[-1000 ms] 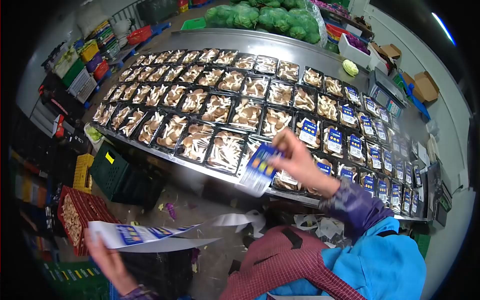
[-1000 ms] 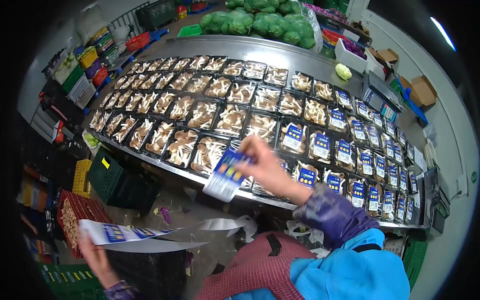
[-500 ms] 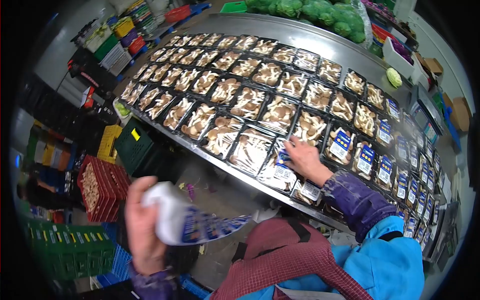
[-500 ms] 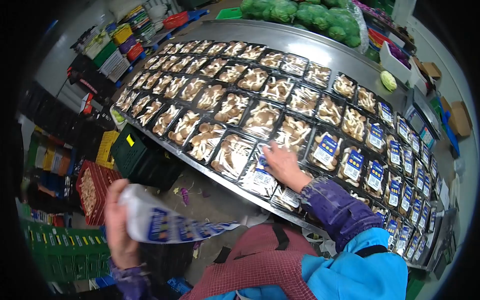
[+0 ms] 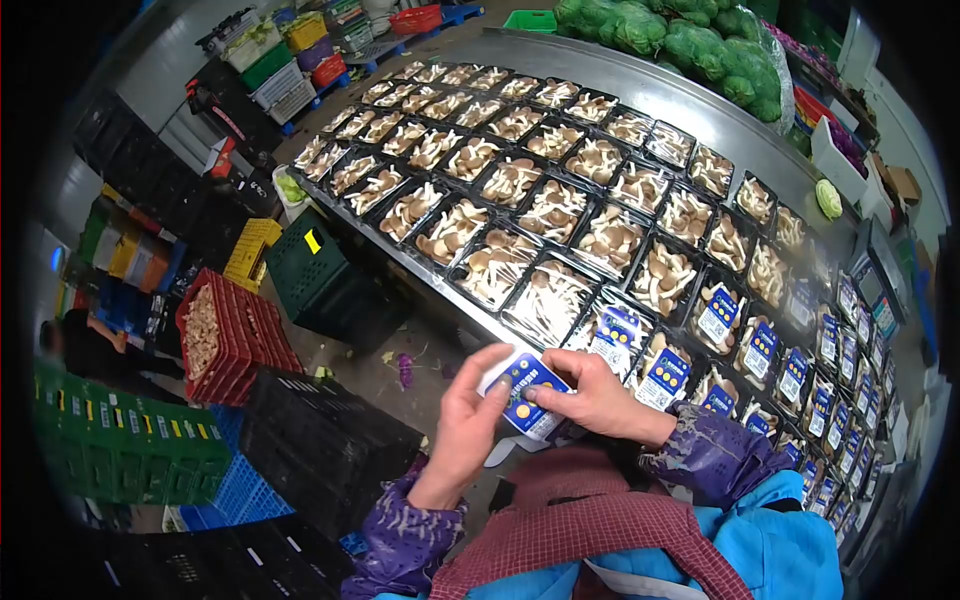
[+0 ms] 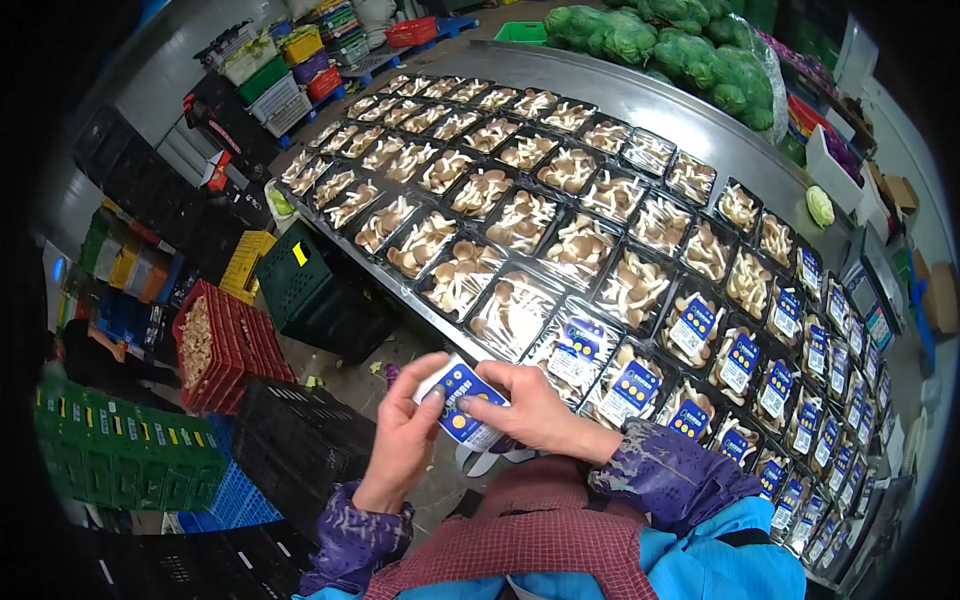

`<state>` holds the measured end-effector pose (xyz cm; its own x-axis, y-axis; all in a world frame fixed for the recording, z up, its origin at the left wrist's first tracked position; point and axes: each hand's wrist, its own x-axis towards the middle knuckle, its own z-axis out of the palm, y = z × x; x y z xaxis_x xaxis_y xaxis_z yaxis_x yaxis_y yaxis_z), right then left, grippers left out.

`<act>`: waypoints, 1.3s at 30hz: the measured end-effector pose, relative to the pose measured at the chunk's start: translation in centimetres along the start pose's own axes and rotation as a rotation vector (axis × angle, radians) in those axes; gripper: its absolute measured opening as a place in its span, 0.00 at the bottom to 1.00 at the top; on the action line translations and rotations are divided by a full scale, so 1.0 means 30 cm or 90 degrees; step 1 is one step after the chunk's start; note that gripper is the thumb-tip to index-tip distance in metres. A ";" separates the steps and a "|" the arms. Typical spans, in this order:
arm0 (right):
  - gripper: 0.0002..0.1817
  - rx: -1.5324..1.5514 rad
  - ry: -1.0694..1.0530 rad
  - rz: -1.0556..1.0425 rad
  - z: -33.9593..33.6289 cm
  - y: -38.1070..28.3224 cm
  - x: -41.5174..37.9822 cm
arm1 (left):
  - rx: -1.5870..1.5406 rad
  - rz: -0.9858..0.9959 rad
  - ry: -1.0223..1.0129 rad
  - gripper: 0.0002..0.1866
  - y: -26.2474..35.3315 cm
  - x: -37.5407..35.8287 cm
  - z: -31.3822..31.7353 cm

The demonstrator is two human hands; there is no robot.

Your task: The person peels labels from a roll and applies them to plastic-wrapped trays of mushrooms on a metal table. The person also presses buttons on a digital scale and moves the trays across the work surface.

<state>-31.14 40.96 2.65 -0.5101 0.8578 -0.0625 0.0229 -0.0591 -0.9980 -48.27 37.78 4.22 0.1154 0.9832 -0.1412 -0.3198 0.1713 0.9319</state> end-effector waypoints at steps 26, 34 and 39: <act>0.21 -0.508 0.047 -0.402 -0.290 0.047 -0.009 | -0.099 -0.287 -0.112 0.29 -0.090 0.123 0.149; 0.08 -0.146 0.204 -0.182 -0.464 -0.017 -0.066 | 0.173 -0.150 0.150 0.20 -0.147 0.183 0.045; 0.11 -0.113 0.352 0.032 -0.750 0.034 -0.017 | 0.147 -0.103 0.231 0.20 -0.110 0.166 0.013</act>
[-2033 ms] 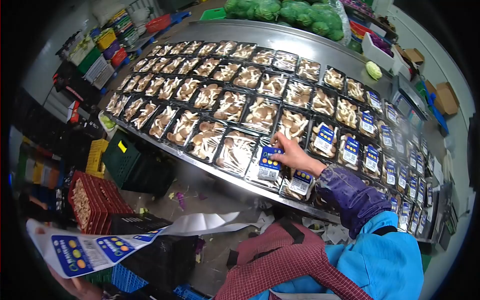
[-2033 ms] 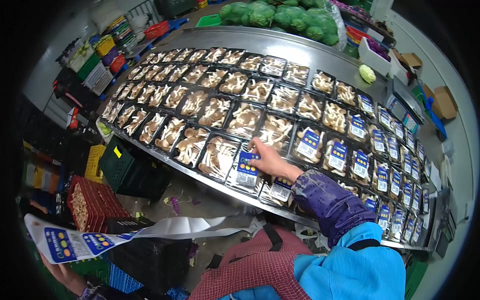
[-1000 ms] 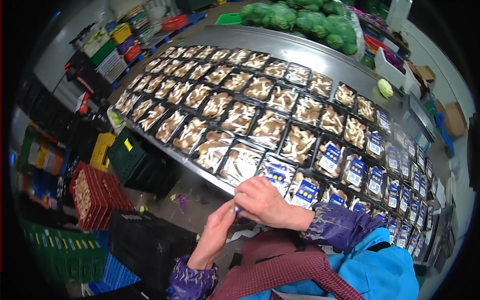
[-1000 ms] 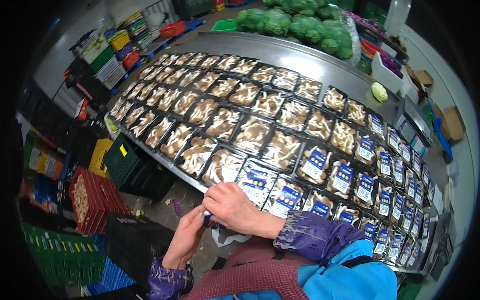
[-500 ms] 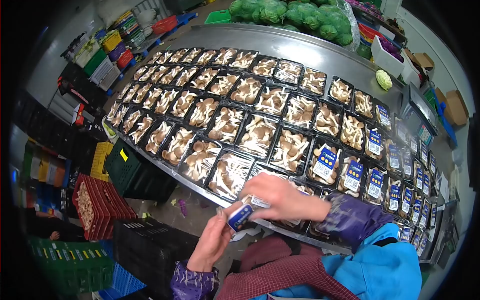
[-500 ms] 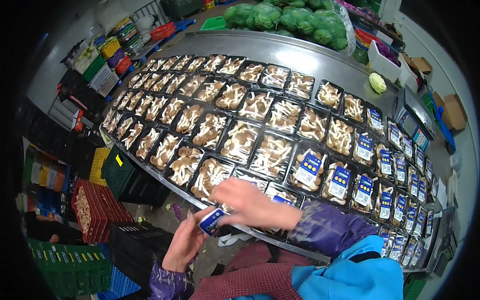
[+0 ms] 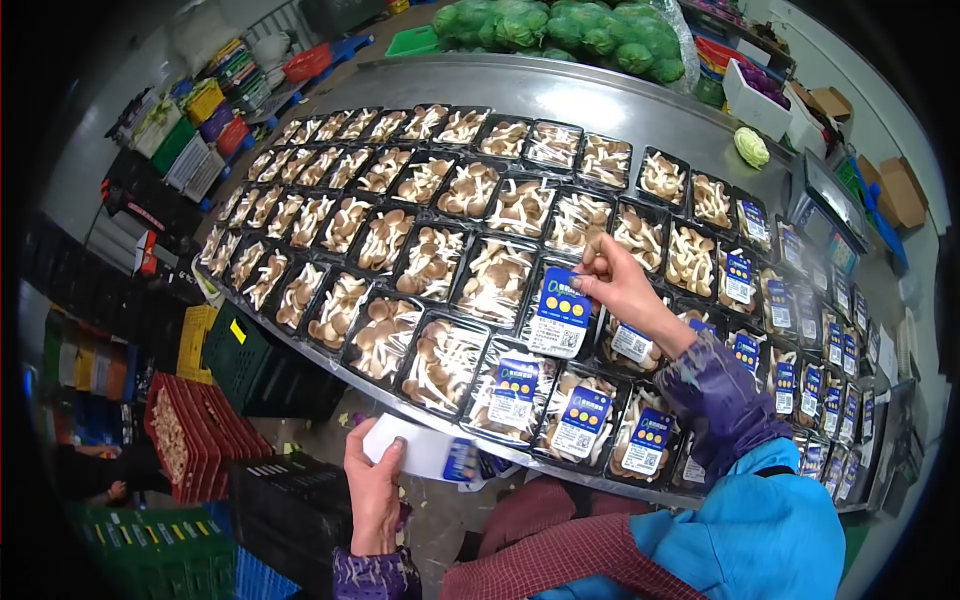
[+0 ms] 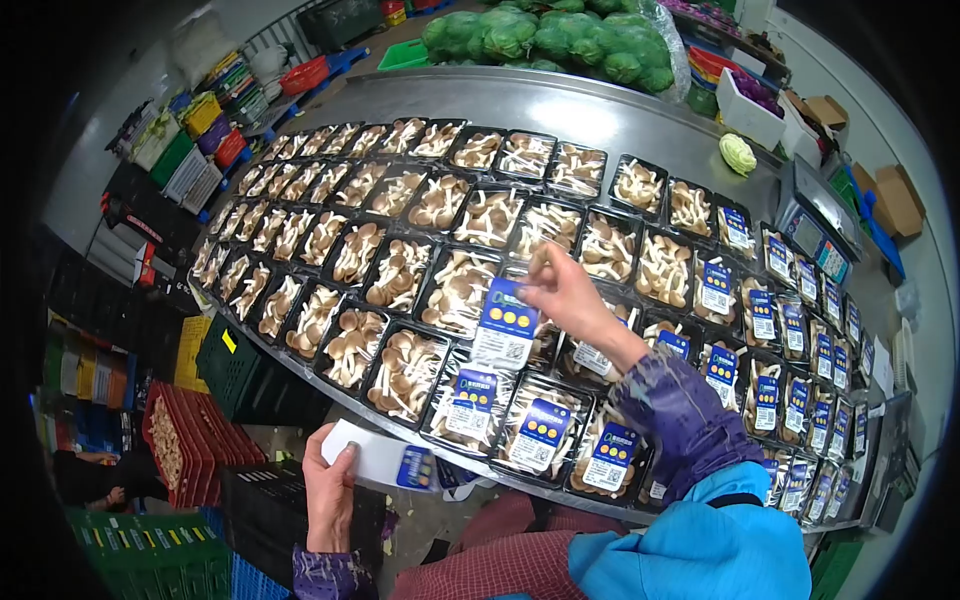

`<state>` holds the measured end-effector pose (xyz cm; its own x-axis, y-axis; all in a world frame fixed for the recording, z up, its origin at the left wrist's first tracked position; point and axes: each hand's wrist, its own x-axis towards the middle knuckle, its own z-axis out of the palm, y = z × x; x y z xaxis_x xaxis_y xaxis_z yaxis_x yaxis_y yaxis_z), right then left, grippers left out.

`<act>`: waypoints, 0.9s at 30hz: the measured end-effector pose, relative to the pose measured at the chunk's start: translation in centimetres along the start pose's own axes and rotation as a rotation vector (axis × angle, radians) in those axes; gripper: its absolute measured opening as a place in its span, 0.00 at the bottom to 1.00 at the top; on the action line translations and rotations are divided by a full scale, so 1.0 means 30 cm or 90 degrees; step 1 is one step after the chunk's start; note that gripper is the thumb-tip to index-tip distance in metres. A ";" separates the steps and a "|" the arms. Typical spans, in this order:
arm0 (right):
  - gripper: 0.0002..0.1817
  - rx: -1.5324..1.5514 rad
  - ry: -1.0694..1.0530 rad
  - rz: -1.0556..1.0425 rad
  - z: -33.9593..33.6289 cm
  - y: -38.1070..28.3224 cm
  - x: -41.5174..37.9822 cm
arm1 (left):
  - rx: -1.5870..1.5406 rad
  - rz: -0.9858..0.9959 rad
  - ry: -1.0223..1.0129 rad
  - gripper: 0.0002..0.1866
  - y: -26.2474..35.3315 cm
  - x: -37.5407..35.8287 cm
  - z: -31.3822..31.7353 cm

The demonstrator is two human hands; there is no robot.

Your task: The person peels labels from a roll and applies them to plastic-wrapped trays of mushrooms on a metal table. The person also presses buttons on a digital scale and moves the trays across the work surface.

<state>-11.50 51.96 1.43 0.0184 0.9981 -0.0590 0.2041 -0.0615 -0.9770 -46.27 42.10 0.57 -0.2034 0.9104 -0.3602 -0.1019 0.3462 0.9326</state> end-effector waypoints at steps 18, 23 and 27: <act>0.32 -0.262 -0.115 -0.225 0.341 0.054 -0.130 | -0.214 -0.008 -0.168 0.12 0.108 -0.090 0.017; 0.16 0.048 -0.424 -0.122 0.538 -0.094 -0.299 | -0.429 0.065 -0.135 0.16 0.169 -0.045 0.007; 0.14 0.090 -0.331 -0.038 0.534 -0.125 -0.296 | -0.207 0.108 -0.212 0.19 0.124 -0.096 0.035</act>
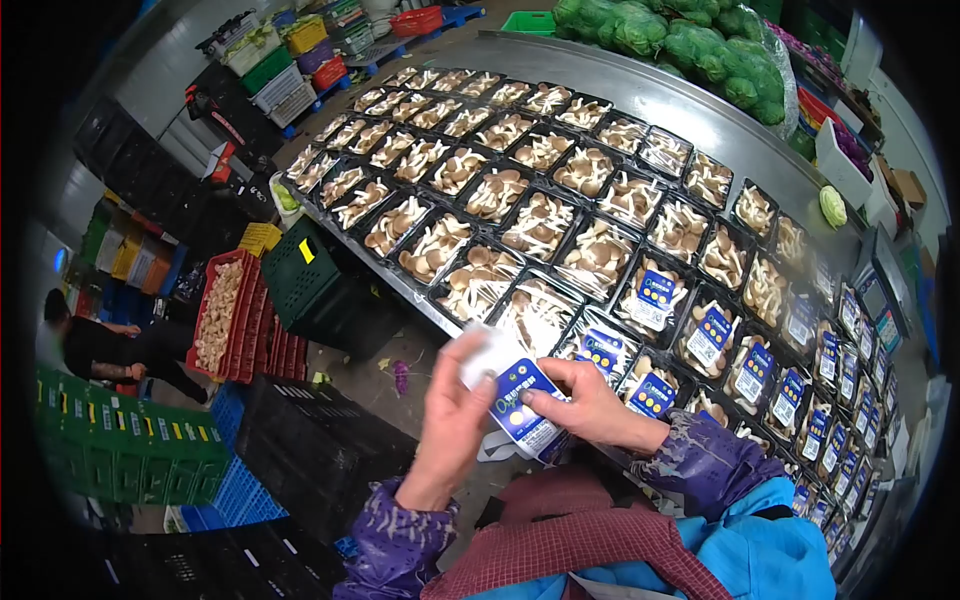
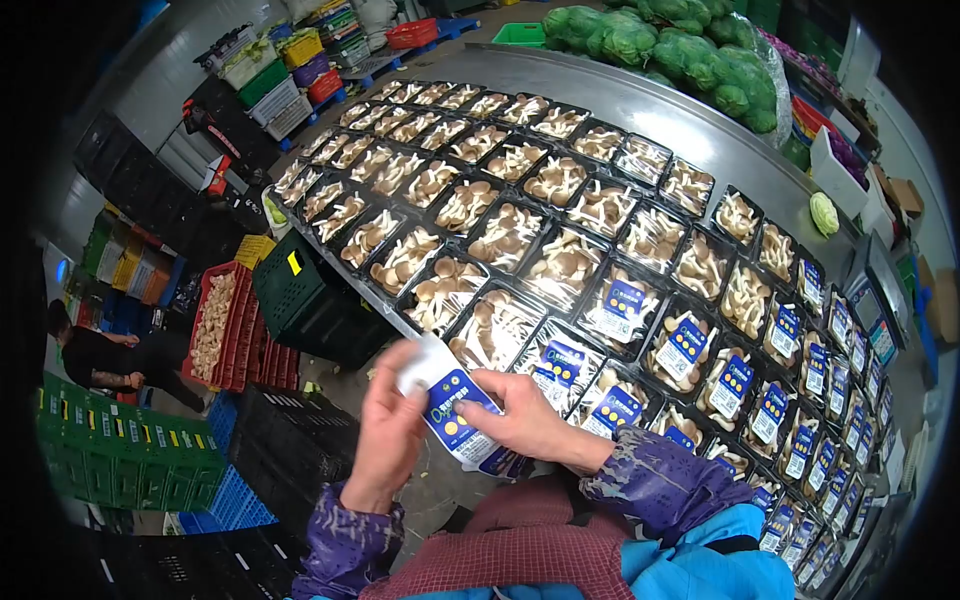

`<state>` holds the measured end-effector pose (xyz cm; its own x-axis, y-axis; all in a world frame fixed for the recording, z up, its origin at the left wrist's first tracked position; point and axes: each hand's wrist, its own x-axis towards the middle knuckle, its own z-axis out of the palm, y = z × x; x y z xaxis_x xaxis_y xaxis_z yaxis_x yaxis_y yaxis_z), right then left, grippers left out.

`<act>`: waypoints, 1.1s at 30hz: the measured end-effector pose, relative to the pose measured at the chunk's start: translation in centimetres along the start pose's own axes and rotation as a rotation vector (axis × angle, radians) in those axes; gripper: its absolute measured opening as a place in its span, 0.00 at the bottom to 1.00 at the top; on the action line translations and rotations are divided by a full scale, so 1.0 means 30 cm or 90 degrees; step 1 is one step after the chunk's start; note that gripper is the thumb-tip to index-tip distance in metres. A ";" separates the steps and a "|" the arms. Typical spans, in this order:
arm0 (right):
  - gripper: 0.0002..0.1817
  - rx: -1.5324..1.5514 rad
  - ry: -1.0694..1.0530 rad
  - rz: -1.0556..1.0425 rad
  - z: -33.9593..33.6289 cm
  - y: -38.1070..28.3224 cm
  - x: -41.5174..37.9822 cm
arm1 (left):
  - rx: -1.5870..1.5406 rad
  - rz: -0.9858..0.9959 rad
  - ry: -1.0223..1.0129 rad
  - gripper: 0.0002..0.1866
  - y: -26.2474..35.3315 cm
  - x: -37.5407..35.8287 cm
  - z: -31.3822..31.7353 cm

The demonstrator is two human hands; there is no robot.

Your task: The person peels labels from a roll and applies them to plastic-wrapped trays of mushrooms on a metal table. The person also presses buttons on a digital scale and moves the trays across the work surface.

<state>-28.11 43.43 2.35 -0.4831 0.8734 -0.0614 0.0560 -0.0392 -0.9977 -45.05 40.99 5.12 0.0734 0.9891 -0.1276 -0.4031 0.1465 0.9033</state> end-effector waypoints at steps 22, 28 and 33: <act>0.17 -0.300 0.359 -0.037 -1.046 0.160 0.219 | 0.169 -0.103 0.245 0.24 -0.097 0.223 -0.001; 0.15 -0.779 0.382 0.021 -1.126 0.453 0.306 | 0.047 -0.138 0.123 0.25 -0.054 0.219 0.042; 0.25 -1.094 0.504 -0.086 -0.982 0.367 0.310 | -0.019 -0.133 0.071 0.24 -0.013 0.212 0.057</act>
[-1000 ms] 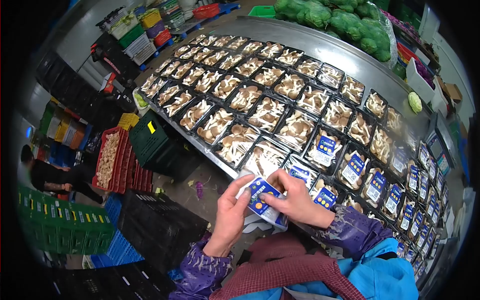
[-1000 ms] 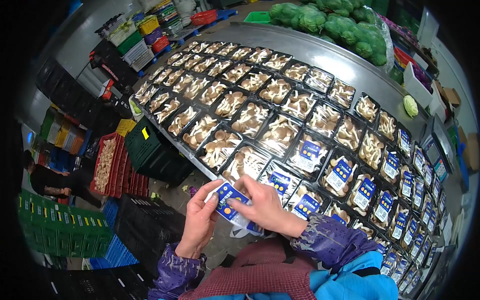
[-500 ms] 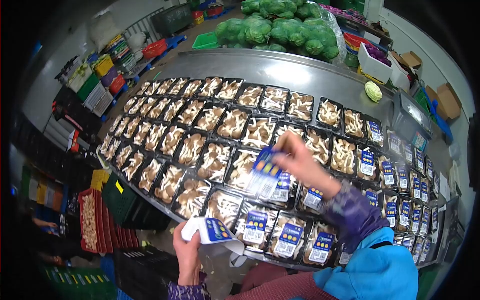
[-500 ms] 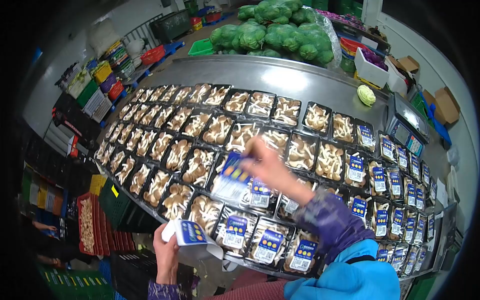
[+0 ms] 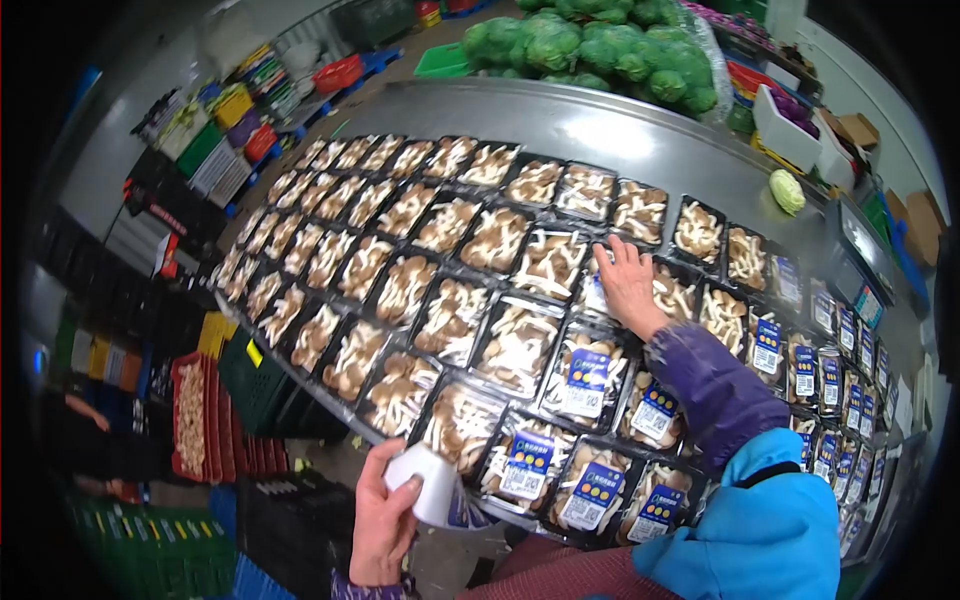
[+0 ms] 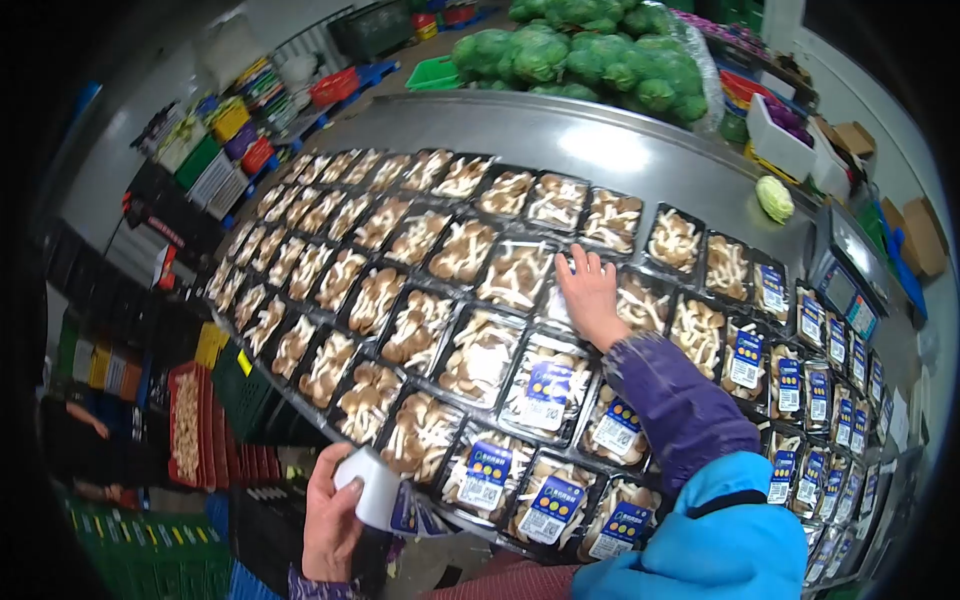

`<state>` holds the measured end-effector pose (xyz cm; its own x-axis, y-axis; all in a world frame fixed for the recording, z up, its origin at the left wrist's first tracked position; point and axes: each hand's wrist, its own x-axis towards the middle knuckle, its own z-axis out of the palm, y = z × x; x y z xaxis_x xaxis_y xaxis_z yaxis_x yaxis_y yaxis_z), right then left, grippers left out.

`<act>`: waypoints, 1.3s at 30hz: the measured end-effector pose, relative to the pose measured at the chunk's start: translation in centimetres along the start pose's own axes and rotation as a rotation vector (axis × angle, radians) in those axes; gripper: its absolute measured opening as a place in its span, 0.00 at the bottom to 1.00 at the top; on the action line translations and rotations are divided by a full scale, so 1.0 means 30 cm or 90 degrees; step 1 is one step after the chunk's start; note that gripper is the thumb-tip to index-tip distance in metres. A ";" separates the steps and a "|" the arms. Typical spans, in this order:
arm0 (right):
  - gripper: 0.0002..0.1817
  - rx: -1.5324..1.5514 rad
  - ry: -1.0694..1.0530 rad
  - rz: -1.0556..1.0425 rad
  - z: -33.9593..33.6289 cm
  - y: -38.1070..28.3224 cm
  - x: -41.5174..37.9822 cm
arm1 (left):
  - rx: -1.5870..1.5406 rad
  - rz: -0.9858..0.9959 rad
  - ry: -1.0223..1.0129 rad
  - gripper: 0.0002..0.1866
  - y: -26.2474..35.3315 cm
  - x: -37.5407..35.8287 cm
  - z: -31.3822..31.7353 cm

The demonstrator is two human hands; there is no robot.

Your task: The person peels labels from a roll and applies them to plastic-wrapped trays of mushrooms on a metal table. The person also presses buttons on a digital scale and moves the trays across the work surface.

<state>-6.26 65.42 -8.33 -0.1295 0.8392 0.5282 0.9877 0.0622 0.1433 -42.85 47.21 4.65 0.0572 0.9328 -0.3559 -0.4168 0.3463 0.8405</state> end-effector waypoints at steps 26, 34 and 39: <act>0.11 0.714 -0.055 -0.247 -0.650 -0.412 -0.264 | 0.125 -0.114 -0.137 0.23 -0.093 0.003 0.073; 0.13 0.766 -0.128 0.316 -0.352 0.271 -0.153 | 0.277 0.013 0.126 0.26 -0.145 0.092 0.012; 0.15 0.350 -0.143 0.193 -0.021 0.383 -0.211 | 0.184 -0.014 0.064 0.24 -0.117 0.056 0.112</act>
<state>5.85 60.50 -9.50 0.1235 0.9516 0.2816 0.8863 0.0219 -0.4627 -38.25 47.89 2.47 -0.0333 0.9148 -0.4026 -0.1406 0.3946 0.9081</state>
